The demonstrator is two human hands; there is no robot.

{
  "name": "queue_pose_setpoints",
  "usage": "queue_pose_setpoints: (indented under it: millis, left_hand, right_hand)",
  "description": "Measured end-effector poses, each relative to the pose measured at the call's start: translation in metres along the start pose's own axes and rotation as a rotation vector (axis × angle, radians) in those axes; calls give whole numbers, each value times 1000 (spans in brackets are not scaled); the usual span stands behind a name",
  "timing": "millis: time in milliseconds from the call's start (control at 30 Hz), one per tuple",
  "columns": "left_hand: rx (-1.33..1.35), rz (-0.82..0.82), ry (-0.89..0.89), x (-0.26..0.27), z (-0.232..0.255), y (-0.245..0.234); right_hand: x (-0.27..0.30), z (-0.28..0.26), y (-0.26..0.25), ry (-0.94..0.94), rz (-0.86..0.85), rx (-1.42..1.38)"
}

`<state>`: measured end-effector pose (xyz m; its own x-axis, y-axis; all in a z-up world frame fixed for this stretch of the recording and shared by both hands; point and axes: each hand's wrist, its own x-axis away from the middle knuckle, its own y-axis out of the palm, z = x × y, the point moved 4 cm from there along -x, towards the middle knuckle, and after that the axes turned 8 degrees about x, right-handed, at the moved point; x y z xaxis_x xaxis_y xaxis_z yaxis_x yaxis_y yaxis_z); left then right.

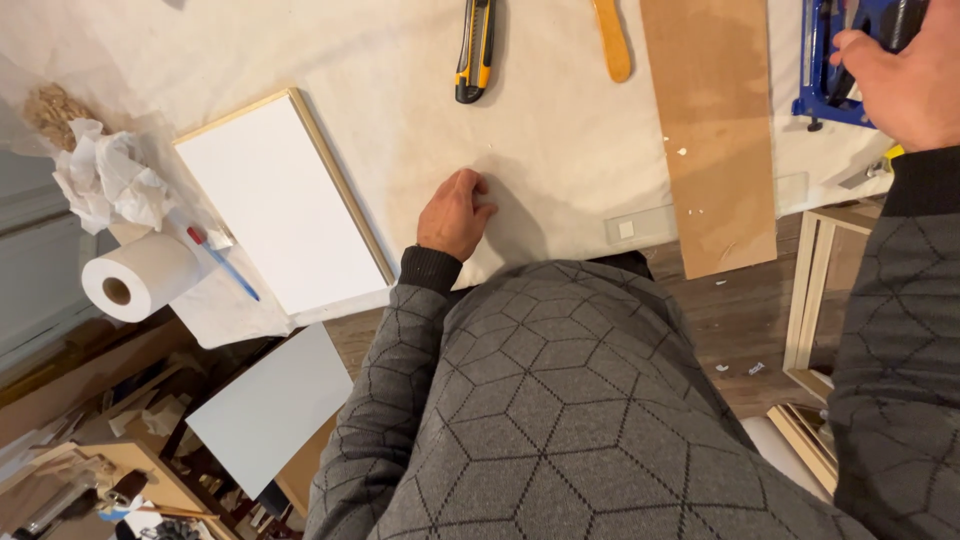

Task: The recorder is preparing a mat and artwork for framing at a workbench.

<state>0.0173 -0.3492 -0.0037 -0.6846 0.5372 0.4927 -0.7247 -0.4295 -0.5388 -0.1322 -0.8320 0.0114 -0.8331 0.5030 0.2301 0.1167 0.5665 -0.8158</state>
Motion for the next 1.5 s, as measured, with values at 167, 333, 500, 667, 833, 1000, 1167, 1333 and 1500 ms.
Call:
queue_pose_setpoints:
  millis: [167, 333, 500, 667, 833, 1000, 1167, 1333, 1500]
  left_hand:
    - [-1, 8, 10, 1, -4, 2]
    - [-2, 13, 25, 3, 0, -1]
    - [-10, 28, 50, 1, -7, 2]
    - [-36, 20, 40, 3, -6, 1]
    - [2, -7, 19, 4, -7, 0]
    - [17, 31, 72, 7, -9, -4]
    - [37, 29, 89, 7, -15, -6]
    - [116, -73, 97, 3, -29, -5]
    - [166, -171, 73, -7, -35, -15]
  right_hand:
    - [10, -11, 0, -275, 138, 228]
    - [19, -40, -4, -338, 258, 353]
    - [23, 5, 23, -117, 435, 526]
    - [18, -153, 49, -330, 302, 10]
    - [-24, -198, 120, -357, 257, 85]
    - [-60, -186, 168, -267, 236, 291]
    - [-78, -202, 186, -230, 236, 309]
    - [-81, -238, 190, -386, 193, -10]
    - [-89, -276, 178, -332, 188, -55]
